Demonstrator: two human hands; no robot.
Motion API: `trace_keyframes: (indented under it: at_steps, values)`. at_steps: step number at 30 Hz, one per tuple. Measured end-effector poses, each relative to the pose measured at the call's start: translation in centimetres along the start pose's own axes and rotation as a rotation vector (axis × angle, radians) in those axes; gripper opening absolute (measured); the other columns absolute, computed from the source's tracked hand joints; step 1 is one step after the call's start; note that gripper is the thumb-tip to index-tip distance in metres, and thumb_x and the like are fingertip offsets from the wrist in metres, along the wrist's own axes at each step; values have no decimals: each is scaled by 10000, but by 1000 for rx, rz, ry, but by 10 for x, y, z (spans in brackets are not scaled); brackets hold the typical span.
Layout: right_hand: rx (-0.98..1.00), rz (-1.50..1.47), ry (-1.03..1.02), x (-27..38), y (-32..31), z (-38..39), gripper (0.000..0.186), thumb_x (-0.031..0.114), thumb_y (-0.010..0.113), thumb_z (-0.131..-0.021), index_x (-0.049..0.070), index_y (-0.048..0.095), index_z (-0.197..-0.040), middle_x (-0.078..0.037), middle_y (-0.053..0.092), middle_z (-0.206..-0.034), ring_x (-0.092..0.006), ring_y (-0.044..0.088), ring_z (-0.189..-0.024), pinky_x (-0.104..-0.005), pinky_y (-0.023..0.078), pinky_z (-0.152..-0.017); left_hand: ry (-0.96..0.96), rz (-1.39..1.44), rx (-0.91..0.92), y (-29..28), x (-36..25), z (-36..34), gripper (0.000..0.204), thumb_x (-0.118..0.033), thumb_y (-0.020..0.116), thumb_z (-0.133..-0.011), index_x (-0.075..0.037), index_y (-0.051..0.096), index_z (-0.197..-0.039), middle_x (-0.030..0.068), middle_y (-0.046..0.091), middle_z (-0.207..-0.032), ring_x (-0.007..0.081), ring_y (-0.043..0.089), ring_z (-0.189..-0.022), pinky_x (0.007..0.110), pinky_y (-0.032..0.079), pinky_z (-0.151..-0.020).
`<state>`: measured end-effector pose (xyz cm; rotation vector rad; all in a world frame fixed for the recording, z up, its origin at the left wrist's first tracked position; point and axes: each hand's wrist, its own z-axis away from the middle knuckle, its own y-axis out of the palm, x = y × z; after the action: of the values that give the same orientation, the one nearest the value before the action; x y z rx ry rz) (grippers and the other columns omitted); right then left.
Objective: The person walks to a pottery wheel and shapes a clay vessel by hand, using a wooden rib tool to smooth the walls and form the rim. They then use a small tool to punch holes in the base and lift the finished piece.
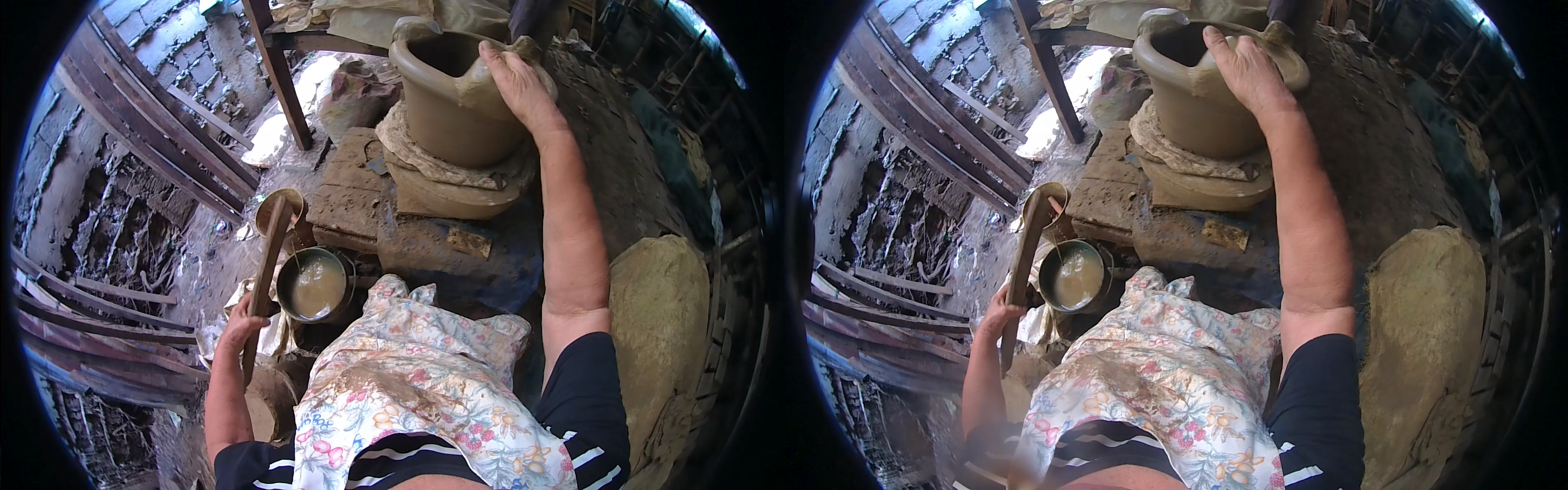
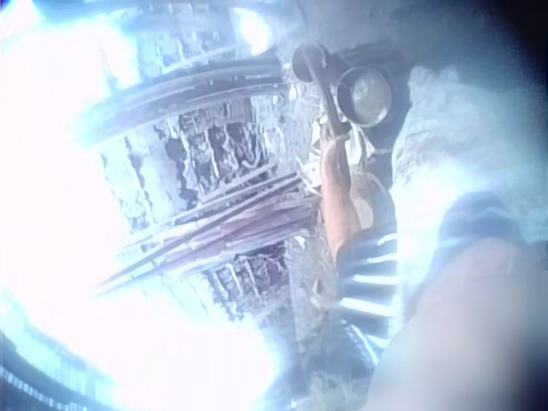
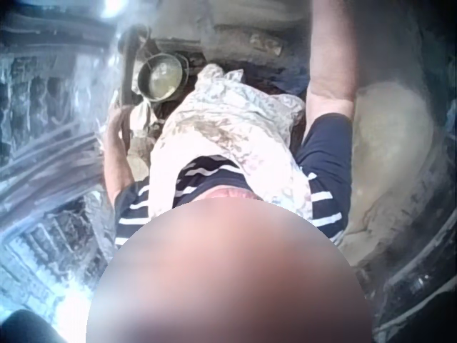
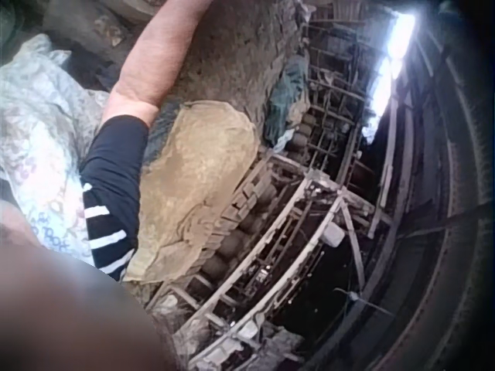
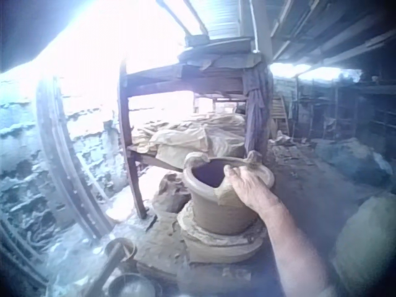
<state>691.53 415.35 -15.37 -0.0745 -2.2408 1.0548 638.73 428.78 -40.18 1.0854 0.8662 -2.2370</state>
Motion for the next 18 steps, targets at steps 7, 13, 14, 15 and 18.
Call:
trace_keyframes:
  at_steps: [7,13,14,15,18]
  values:
    - [568,-673,240,-8,-10,-39,523,485,564,-868,41,563,-1145,-62,599,-1065,-172,565,-978,-314,425,-912,280,383,114,53,-112,-53,622,-260,687,-681,-48,461,-1221,77,588,-971,174,592,-844,300,496,-732]
    - [727,-963,224,-13,19,-51,479,404,579,-891,46,514,-1204,-38,553,-1160,-125,498,-1057,-270,383,-931,390,604,172,113,-192,-86,510,-195,630,-738,-48,433,-1185,82,540,-931,170,572,-787,311,512,-678]
    - [752,-959,163,-15,24,-52,485,401,582,-890,46,506,-1212,-51,534,-1208,-143,463,-1124,-283,347,-972,417,626,143,122,-199,-92,503,-179,625,-740,-47,429,-1183,82,534,-935,169,571,-781,314,515,-668]
    - [709,-953,160,-16,31,-53,510,407,575,-892,37,490,-1233,-73,504,-1260,-165,416,-1191,-311,295,-1023,405,628,140,131,-204,-98,501,-164,626,-740,-52,425,-1185,81,528,-942,170,571,-779,320,518,-661]
    - [583,-911,213,-20,51,-59,556,415,572,-891,28,450,-1272,-107,429,-1358,-213,300,-1304,-357,187,-1089,423,695,122,153,-227,-107,521,-164,652,-736,-56,428,-1194,69,540,-885,157,561,-740,301,519,-585]
